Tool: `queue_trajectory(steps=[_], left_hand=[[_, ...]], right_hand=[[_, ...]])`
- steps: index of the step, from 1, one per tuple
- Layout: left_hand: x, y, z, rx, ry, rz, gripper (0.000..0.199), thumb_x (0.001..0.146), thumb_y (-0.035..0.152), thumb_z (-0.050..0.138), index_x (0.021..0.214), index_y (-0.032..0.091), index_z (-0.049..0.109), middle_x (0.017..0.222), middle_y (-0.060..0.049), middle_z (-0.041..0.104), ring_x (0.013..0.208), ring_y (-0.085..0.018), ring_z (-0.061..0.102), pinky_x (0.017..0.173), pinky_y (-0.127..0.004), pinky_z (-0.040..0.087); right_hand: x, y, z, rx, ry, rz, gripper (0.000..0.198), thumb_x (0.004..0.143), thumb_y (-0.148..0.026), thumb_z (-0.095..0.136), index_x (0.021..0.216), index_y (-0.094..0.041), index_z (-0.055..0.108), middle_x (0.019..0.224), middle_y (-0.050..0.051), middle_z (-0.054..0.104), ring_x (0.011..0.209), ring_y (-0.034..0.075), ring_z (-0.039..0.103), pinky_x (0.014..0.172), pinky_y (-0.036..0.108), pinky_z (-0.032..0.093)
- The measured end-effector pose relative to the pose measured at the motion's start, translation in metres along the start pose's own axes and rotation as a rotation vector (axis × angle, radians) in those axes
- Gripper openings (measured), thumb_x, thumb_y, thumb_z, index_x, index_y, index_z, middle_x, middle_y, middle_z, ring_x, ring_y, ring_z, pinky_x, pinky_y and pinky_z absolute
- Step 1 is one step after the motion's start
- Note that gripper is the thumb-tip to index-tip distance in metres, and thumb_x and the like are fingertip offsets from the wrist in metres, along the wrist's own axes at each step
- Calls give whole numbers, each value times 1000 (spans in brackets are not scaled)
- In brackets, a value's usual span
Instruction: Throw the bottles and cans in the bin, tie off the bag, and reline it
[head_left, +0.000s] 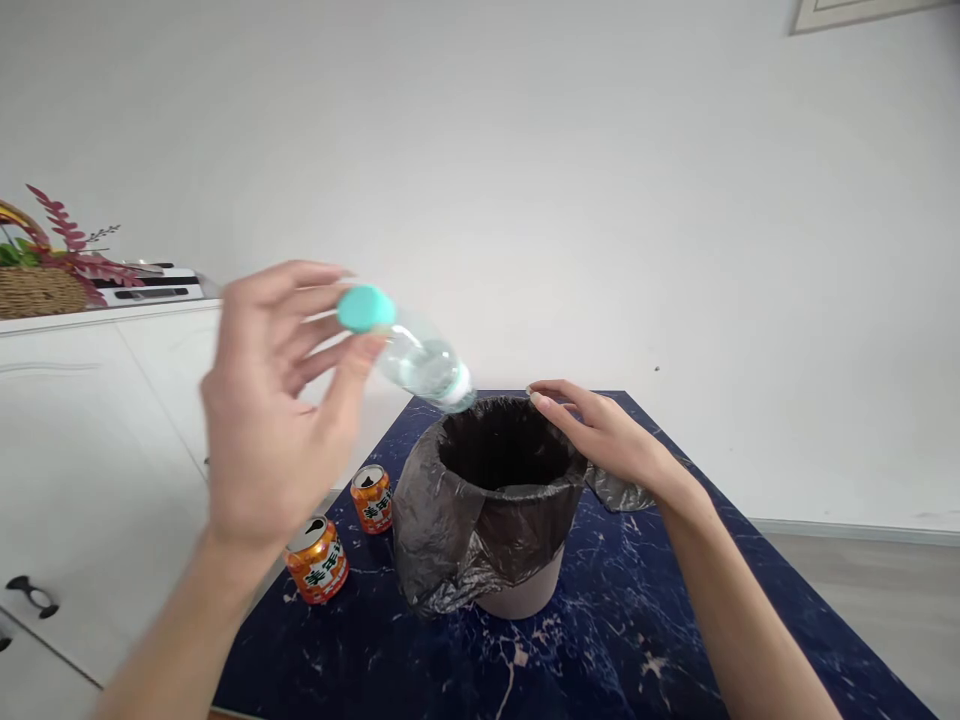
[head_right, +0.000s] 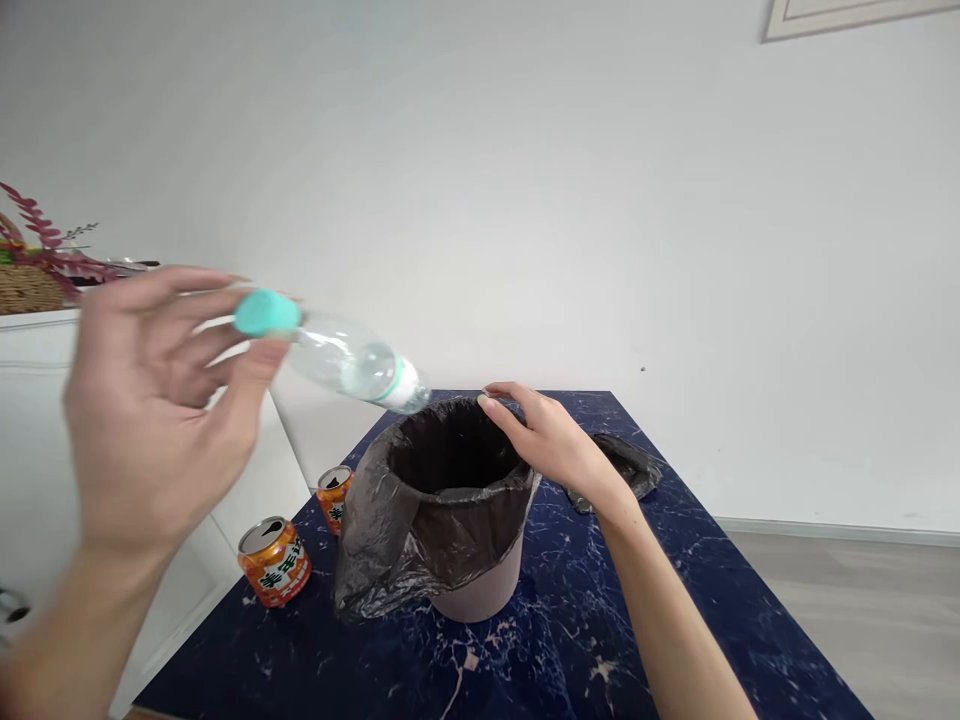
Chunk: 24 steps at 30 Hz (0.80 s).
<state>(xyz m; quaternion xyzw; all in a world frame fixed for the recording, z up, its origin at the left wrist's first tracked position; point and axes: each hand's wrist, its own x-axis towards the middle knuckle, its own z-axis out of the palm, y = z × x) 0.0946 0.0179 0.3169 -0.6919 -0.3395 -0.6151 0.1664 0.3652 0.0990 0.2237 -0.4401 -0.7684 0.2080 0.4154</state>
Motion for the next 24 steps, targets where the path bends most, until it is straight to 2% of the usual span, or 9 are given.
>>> queue_trajectory(steps=[3, 6, 9, 11, 17, 21, 24], left_hand=[[0, 5, 22, -165, -233, -26, 36, 99, 28, 76, 131, 30, 60, 130, 1, 75, 118, -21, 77, 106, -38, 65], [-5, 3, 42, -242, -485, -39, 32, 101, 38, 74, 129, 31, 60, 127, 0, 77, 118, -24, 77, 107, -41, 65], [-10, -2, 58, -283, -716, -89, 32, 103, 43, 70, 130, 31, 59, 135, -2, 76, 125, -27, 74, 112, -45, 62], [-14, -6, 66, -314, -825, -134, 34, 102, 43, 70, 132, 31, 58, 141, -3, 73, 129, -28, 72, 114, -46, 60], [-22, -22, 82, -376, -1018, -177, 40, 101, 35, 70, 138, 33, 56, 142, -4, 73, 132, -26, 70, 116, -47, 56], [-23, -22, 84, -286, -1142, -97, 42, 99, 30, 72, 139, 34, 58, 137, -1, 76, 133, -27, 69, 112, -47, 55], [-21, -18, 81, -223, -1174, -38, 40, 99, 30, 72, 137, 34, 62, 136, 0, 77, 130, -27, 70, 109, -44, 55]], right_hand=[[2, 4, 0, 6, 0, 13, 57, 106, -67, 46, 143, -29, 64, 149, 10, 67, 136, 36, 63, 110, 52, 53], [5, 8, 1, -4, -9, -14, 53, 106, -60, 48, 142, -27, 65, 149, 11, 67, 134, 35, 65, 112, 54, 50], [7, 10, -1, 3, -33, -28, 52, 106, -58, 47, 144, -27, 64, 150, 11, 66, 135, 36, 64, 112, 54, 49], [7, 11, -3, 14, -41, -12, 52, 106, -59, 46, 144, -28, 64, 149, 11, 67, 136, 36, 63, 112, 53, 49], [9, 15, -6, -1, -44, 24, 54, 107, -61, 43, 143, -28, 64, 148, 10, 68, 135, 35, 63, 107, 50, 52], [8, 16, -5, -24, -32, 24, 55, 107, -62, 43, 141, -26, 66, 145, 12, 69, 132, 36, 65, 104, 50, 53], [5, 10, -6, -26, -20, 18, 55, 106, -63, 45, 141, -26, 67, 145, 12, 70, 133, 36, 65, 106, 50, 53]])
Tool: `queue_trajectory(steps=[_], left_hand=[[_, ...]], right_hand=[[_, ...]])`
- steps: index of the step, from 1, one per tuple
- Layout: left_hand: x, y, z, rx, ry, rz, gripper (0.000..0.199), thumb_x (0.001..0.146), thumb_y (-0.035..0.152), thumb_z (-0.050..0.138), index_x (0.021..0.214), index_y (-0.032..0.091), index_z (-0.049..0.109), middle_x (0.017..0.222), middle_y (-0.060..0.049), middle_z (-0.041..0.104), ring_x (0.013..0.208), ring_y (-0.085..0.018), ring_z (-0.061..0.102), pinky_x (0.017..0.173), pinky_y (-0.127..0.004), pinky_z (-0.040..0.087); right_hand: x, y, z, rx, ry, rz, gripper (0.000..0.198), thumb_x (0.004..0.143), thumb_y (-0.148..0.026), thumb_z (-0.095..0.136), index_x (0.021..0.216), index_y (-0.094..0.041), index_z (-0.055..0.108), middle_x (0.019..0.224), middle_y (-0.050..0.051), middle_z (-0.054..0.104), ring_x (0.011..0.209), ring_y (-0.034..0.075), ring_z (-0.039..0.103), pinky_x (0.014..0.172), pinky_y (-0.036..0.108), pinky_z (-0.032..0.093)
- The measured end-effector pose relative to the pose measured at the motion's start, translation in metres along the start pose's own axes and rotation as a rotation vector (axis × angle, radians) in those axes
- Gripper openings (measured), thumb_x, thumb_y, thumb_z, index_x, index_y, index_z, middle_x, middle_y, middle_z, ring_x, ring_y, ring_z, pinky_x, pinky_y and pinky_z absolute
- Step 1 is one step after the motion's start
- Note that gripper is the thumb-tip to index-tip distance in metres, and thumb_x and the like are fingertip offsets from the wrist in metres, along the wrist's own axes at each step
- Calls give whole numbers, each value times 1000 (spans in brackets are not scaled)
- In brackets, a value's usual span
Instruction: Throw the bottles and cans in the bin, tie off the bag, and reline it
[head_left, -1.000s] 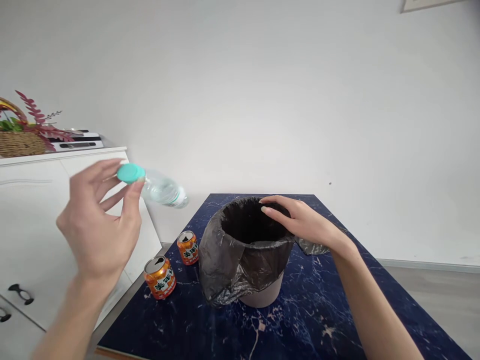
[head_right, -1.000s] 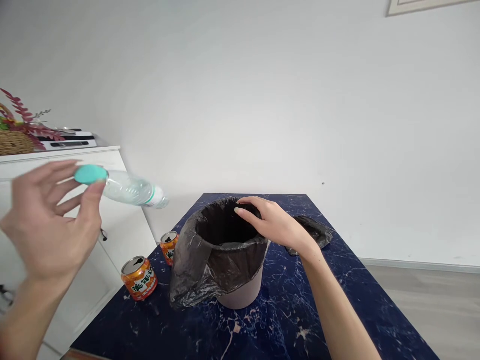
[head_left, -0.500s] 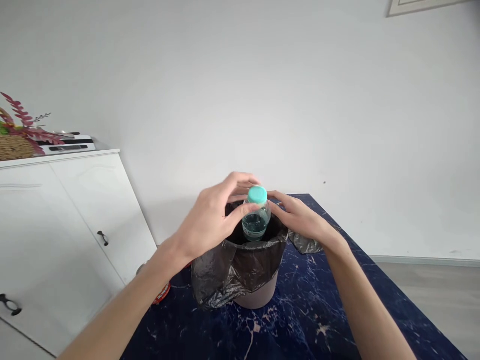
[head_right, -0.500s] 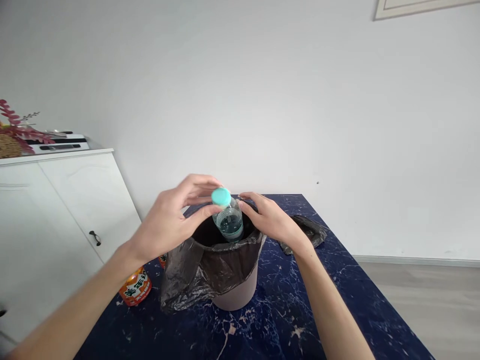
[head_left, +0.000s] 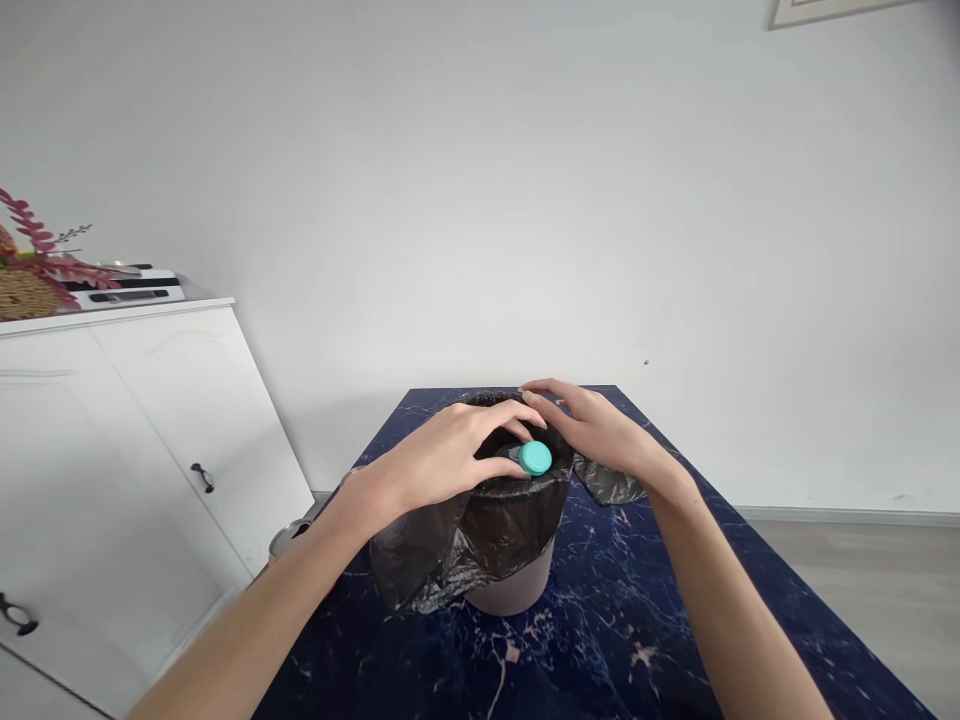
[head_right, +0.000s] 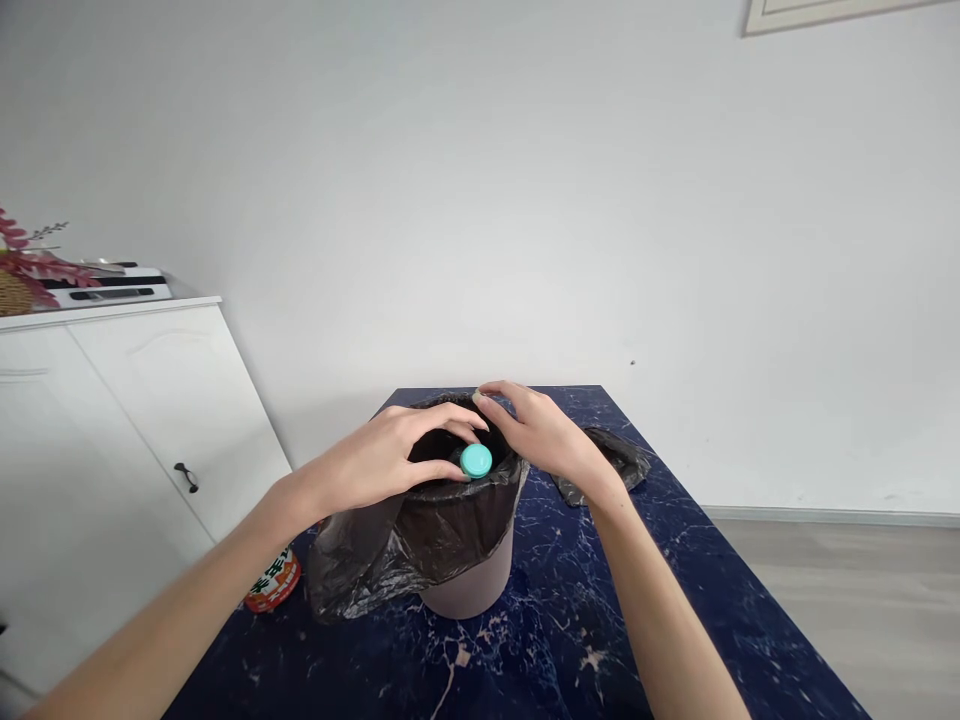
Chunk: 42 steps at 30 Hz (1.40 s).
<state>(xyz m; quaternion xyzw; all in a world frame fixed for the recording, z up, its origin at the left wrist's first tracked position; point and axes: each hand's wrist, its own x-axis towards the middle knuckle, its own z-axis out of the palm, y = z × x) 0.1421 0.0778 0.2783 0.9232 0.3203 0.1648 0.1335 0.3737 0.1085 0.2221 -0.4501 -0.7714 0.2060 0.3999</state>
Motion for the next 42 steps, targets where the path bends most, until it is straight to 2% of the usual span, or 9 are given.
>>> queue_trajectory(steps=[5, 10, 16, 21, 26, 33, 35, 39, 42], left_hand=[[-12, 2, -7, 32, 48, -17, 39, 99, 34, 72, 137, 35, 66, 136, 1, 76, 125, -24, 72, 106, -38, 56], [-38, -10, -15, 134, 333, -158, 27, 107, 46, 59, 124, 31, 73, 130, 1, 78, 120, -22, 73, 103, -35, 57], [-89, -74, -24, 356, 626, -512, 39, 105, 52, 49, 125, 26, 70, 133, -6, 77, 116, -31, 74, 102, -44, 57], [-132, -151, -13, 478, 321, -755, 70, 95, 67, 46, 141, 16, 63, 145, -19, 69, 134, -44, 63, 108, -56, 52], [-138, -179, 15, 408, 83, -782, 79, 90, 68, 54, 152, 19, 55, 152, -19, 65, 130, -41, 67, 99, -47, 56], [-130, -159, 22, 486, 137, -811, 46, 93, 45, 61, 134, 24, 63, 136, -15, 74, 119, -40, 73, 83, -44, 59], [-128, -139, 8, 541, 286, -807, 47, 99, 47, 57, 139, 24, 59, 142, -16, 71, 123, -41, 71, 90, -49, 59], [-114, -80, -27, 506, 843, -618, 62, 94, 50, 73, 148, 28, 51, 150, -10, 67, 130, -36, 69, 111, -51, 56], [-96, -33, -40, 341, 945, -405, 74, 88, 47, 82, 151, 33, 46, 147, -5, 69, 131, -30, 71, 114, -43, 57]], right_hand=[[-13, -16, -10, 50, -61, -107, 49, 106, -63, 50, 141, -33, 68, 143, 6, 71, 132, 31, 66, 103, 47, 57], [-23, -25, -18, 17, -181, -216, 44, 106, -61, 54, 139, -38, 71, 143, 1, 72, 125, 28, 70, 93, 41, 62], [-22, -24, -16, 49, -18, -225, 38, 107, -58, 55, 130, -36, 74, 137, 2, 75, 127, 29, 69, 95, 42, 61], [-19, -23, -12, 114, 77, -219, 34, 106, -58, 59, 125, -35, 75, 132, 1, 76, 127, 27, 69, 109, 46, 56], [-20, -24, -9, 123, 49, -214, 35, 105, -59, 60, 125, -35, 74, 134, 1, 75, 130, 26, 67, 108, 45, 57], [-18, -24, -7, 90, 46, -208, 36, 105, -60, 59, 126, -34, 74, 133, 3, 76, 129, 28, 68, 105, 45, 59], [-18, -23, -7, 87, 50, -209, 37, 105, -60, 59, 126, -34, 74, 133, 3, 76, 129, 28, 68, 104, 46, 59], [-18, -24, -6, 86, 63, -214, 36, 105, -59, 59, 125, -34, 74, 132, 3, 76, 128, 28, 69, 106, 47, 58], [-18, -24, -5, 92, 68, -225, 35, 105, -57, 59, 124, -33, 74, 131, 3, 77, 126, 28, 70, 107, 48, 57]])
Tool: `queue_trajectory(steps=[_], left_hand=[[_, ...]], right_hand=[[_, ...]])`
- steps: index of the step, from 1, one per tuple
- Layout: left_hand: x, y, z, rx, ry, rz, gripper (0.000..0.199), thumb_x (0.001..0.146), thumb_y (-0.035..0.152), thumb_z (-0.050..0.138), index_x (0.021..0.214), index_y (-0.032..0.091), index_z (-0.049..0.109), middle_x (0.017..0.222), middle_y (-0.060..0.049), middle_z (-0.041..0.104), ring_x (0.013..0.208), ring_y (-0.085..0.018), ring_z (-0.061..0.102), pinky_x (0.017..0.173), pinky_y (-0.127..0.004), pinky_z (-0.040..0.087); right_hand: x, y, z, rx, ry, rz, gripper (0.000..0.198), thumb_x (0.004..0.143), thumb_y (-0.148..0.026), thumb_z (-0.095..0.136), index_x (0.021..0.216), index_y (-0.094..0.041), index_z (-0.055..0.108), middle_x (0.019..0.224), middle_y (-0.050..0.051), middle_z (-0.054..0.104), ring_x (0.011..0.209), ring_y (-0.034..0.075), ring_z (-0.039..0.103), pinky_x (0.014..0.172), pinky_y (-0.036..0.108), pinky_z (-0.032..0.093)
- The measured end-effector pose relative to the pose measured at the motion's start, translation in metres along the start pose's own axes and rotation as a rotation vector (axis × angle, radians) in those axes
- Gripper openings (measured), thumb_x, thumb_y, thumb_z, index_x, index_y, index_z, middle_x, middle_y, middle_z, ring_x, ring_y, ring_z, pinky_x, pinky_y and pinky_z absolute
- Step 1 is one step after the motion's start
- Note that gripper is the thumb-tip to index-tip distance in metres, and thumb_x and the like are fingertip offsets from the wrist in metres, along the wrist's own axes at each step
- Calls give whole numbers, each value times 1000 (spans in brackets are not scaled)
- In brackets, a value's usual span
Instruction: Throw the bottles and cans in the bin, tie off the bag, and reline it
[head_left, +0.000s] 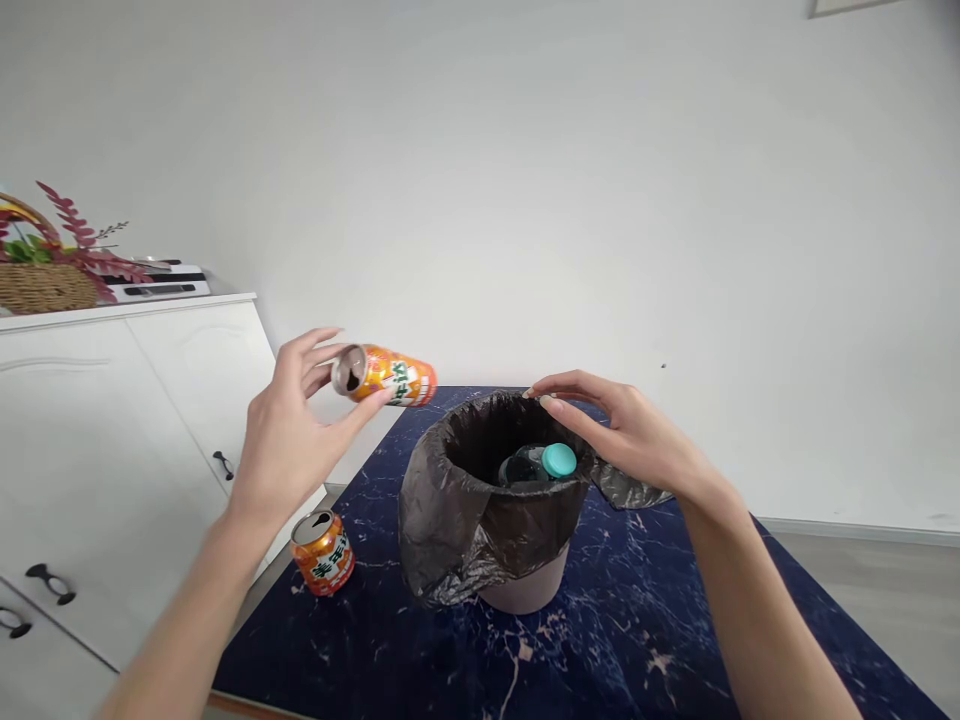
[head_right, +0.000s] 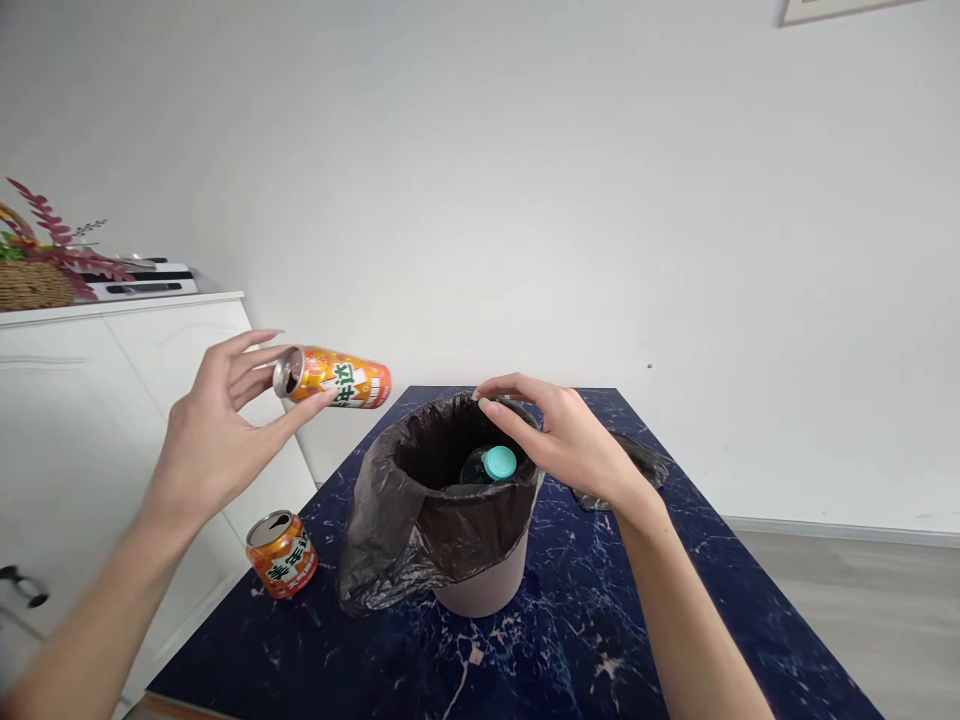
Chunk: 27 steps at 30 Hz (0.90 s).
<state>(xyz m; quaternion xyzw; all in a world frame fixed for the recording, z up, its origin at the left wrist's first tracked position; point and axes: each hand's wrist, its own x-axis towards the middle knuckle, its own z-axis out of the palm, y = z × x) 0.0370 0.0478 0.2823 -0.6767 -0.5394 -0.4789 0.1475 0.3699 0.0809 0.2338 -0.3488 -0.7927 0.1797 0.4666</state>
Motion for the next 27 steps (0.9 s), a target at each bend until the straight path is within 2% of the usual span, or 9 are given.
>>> queue_trajectory(steps=[2, 5, 10, 12, 15, 18, 20, 23, 27], left_hand=[[3, 27, -2, -91, -94, 60, 76, 88, 46, 84, 152, 35, 45, 144, -4, 71, 133, -29, 69, 116, -43, 57], [6, 53, 10, -144, -294, 145, 79, 88, 42, 84, 155, 36, 44, 142, -5, 73, 135, -32, 67, 116, -47, 55], [8, 62, 40, -93, -624, 259, 82, 89, 35, 82, 160, 37, 42, 150, -6, 68, 137, -34, 65, 109, -49, 58], [7, 58, 44, -76, -674, 277, 75, 92, 43, 79, 159, 37, 46, 158, -6, 61, 143, -34, 60, 113, -50, 55], [4, 48, 37, -107, -596, 233, 53, 103, 56, 63, 151, 35, 57, 157, -4, 62, 144, -30, 59, 117, -48, 52], [-1, 23, 22, -60, -475, 103, 49, 107, 61, 49, 143, 31, 62, 150, -5, 68, 139, -31, 63, 106, -45, 59], [-9, -7, 13, 49, -461, 4, 55, 105, 67, 46, 143, 30, 62, 148, -7, 68, 135, -34, 64, 99, -45, 61], [-30, -66, 7, 246, -558, -103, 75, 94, 78, 49, 144, 24, 62, 150, -13, 66, 139, -42, 60, 111, -54, 53], [-74, -141, 10, 482, -765, -272, 104, 74, 84, 63, 158, 23, 53, 165, -21, 50, 153, -53, 41, 116, -69, 42]], right_hand=[[1, 0, 1, 5, -4, -2, 34, 105, -56, 59, 124, -32, 74, 130, 4, 77, 125, 29, 70, 108, 49, 57], [2, 1, 1, 10, -13, -7, 35, 105, -56, 59, 125, -31, 74, 130, 6, 77, 125, 31, 71, 108, 52, 57], [1, 2, -2, 7, -12, -16, 35, 105, -56, 59, 125, -32, 74, 130, 6, 77, 126, 31, 71, 108, 51, 58], [1, 2, -4, 5, -18, -9, 36, 105, -57, 59, 126, -33, 74, 132, 6, 77, 128, 31, 70, 106, 50, 60], [0, 1, -6, 10, -21, -9, 37, 104, -58, 59, 126, -33, 74, 133, 7, 76, 128, 32, 69, 105, 50, 61], [-1, 1, -6, 5, -26, -3, 36, 104, -58, 59, 126, -33, 74, 133, 6, 76, 128, 31, 69, 105, 50, 60], [-1, 0, -6, 1, -26, 2, 36, 105, -57, 59, 125, -33, 74, 133, 6, 76, 129, 31, 69, 106, 50, 60], [-1, -1, -5, 2, -20, 1, 36, 105, -57, 58, 125, -32, 74, 133, 7, 76, 129, 31, 68, 104, 50, 60], [0, -2, -4, -9, -20, 13, 36, 105, -58, 58, 124, -32, 74, 133, 6, 76, 130, 32, 68, 99, 49, 61]])
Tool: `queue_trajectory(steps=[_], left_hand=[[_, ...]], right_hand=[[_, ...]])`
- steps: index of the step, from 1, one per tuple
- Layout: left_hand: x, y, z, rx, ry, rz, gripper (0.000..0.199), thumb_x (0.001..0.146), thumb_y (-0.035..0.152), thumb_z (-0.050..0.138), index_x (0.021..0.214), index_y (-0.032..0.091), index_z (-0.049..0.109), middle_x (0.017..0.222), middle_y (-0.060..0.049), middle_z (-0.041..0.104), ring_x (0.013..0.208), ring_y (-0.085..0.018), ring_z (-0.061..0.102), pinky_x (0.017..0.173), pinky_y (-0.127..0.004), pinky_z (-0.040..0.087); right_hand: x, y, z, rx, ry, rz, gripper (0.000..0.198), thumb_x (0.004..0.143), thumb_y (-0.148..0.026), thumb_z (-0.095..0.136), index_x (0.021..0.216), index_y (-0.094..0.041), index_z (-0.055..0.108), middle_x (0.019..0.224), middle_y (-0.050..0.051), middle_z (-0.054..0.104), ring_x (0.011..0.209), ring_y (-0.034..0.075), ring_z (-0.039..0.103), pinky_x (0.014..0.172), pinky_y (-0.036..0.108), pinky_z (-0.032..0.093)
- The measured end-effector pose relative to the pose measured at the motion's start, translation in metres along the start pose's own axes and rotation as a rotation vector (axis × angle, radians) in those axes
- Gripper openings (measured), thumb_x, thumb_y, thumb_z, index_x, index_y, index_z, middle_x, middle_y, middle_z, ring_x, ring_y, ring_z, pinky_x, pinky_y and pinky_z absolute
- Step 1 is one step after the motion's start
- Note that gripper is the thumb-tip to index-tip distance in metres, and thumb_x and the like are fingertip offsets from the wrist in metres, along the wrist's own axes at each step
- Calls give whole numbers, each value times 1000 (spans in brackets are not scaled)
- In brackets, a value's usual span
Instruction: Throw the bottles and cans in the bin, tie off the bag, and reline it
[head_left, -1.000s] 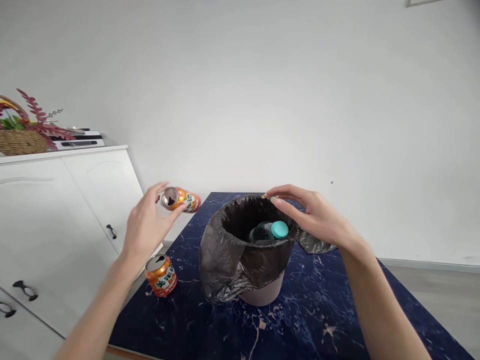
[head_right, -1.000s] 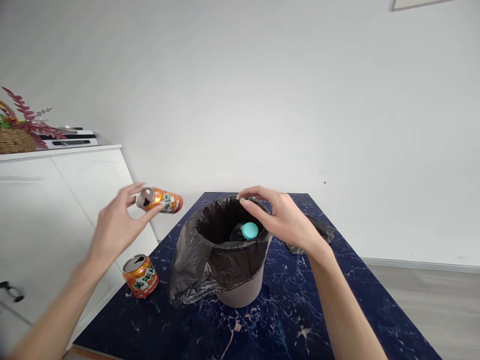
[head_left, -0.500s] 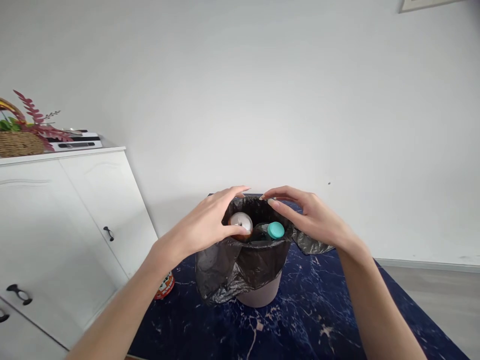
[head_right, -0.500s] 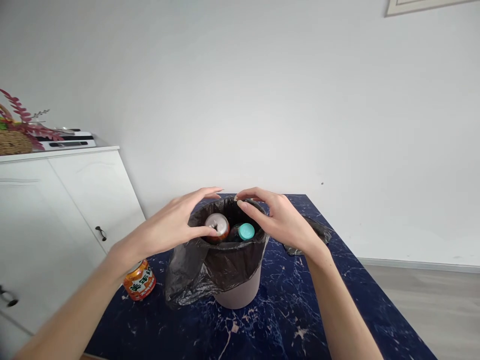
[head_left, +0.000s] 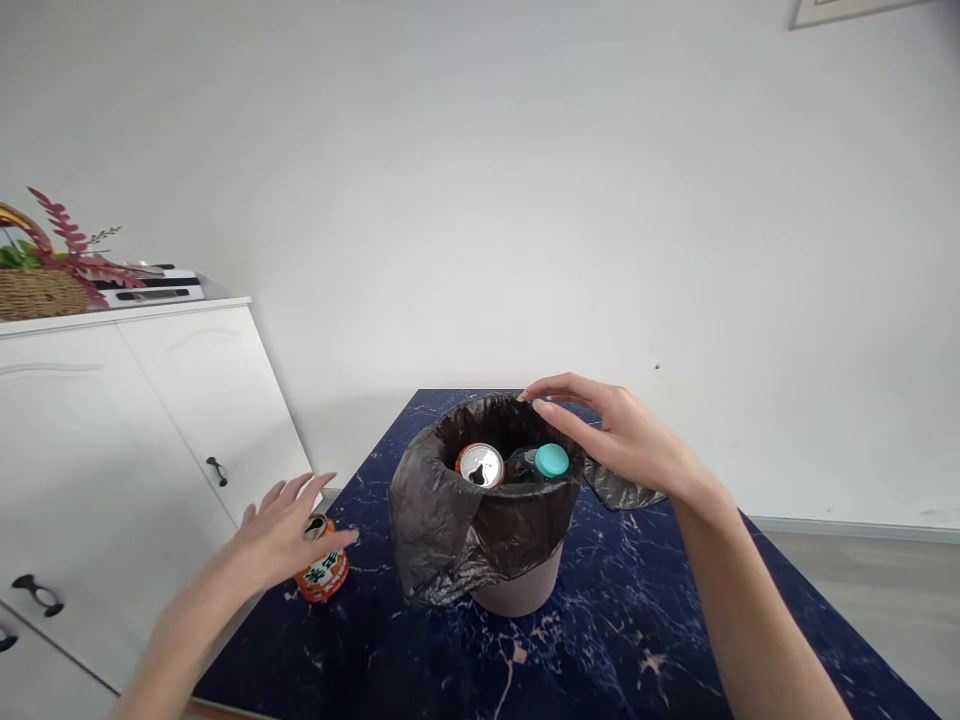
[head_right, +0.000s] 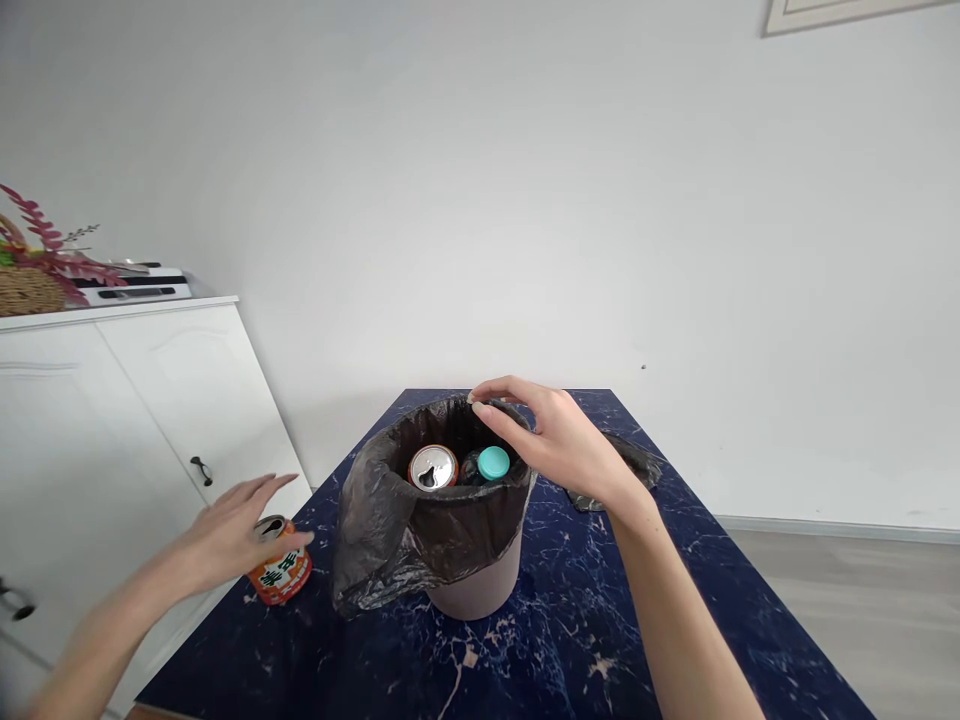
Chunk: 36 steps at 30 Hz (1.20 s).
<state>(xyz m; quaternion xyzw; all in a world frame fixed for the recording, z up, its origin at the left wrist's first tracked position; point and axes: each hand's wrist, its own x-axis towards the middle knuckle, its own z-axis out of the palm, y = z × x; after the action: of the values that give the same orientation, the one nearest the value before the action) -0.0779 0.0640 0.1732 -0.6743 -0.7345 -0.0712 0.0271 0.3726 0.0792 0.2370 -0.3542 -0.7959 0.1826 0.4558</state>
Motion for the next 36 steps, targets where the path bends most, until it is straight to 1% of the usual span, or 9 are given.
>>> queue_trajectory(steps=[2, 4, 8, 11, 15, 18, 21, 26, 36], left_hand=[[-2, -24, 26, 47, -63, -51, 106, 71, 79, 65, 160, 24, 50, 168, -22, 46, 155, -55, 38, 113, -72, 41], [-4, -40, 43, 6, -129, -41, 101, 75, 70, 61, 163, 23, 45, 163, -22, 53, 145, -50, 53, 104, -62, 52], [-4, -47, 43, -56, -135, -3, 84, 78, 54, 59, 157, 27, 47, 141, -16, 70, 120, -42, 71, 84, -47, 59], [-6, -25, 13, -25, 89, -40, 72, 84, 56, 59, 150, 31, 49, 141, -15, 69, 113, -45, 73, 79, -49, 59], [-16, 35, -40, -179, 557, 46, 75, 95, 66, 61, 158, 46, 25, 144, -4, 66, 124, -45, 69, 92, -56, 58], [-18, 84, -71, -415, 703, 159, 75, 89, 64, 74, 149, 40, 36, 144, -5, 66, 121, -39, 71, 93, -51, 61], [-14, 125, -89, -555, 631, 365, 71, 86, 57, 82, 142, 33, 47, 144, -6, 67, 125, -33, 70, 99, -45, 61], [5, 177, -100, -488, 517, 600, 63, 86, 42, 86, 138, 29, 53, 141, -5, 70, 128, -29, 68, 108, -40, 56], [33, 235, -85, -153, 294, 740, 64, 88, 24, 80, 145, 24, 51, 144, -11, 66, 122, -34, 70, 98, -48, 57]], right_hand=[[0, -1, 1, -3, -4, 2, 36, 105, -58, 57, 124, -32, 74, 133, 7, 76, 130, 32, 68, 96, 48, 62], [0, -1, 1, -5, -11, -3, 36, 105, -57, 57, 125, -32, 74, 134, 7, 76, 130, 32, 68, 93, 46, 63], [0, 0, 3, -18, -25, -2, 35, 106, -57, 56, 127, -33, 73, 135, 6, 75, 130, 32, 68, 91, 45, 63], [1, 1, 3, -15, -16, 8, 35, 105, -56, 57, 126, -33, 73, 134, 6, 76, 130, 31, 68, 97, 47, 62], [2, 4, 4, -6, 8, 22, 36, 104, -58, 59, 125, -32, 74, 134, 7, 76, 130, 32, 68, 102, 51, 61], [2, 7, 4, 7, 21, 9, 37, 104, -58, 59, 127, -32, 73, 136, 8, 74, 131, 33, 68, 105, 53, 60], [2, 10, 4, 34, 49, -2, 38, 104, -56, 61, 130, -31, 71, 136, 8, 74, 130, 32, 69, 108, 53, 59], [4, 15, 3, 64, 64, -5, 36, 103, -55, 63, 129, -29, 69, 135, 8, 75, 127, 30, 71, 111, 53, 58], [4, 19, -1, 73, 61, 6, 39, 102, -55, 64, 131, -30, 69, 136, 8, 74, 128, 30, 70, 111, 52, 58]])
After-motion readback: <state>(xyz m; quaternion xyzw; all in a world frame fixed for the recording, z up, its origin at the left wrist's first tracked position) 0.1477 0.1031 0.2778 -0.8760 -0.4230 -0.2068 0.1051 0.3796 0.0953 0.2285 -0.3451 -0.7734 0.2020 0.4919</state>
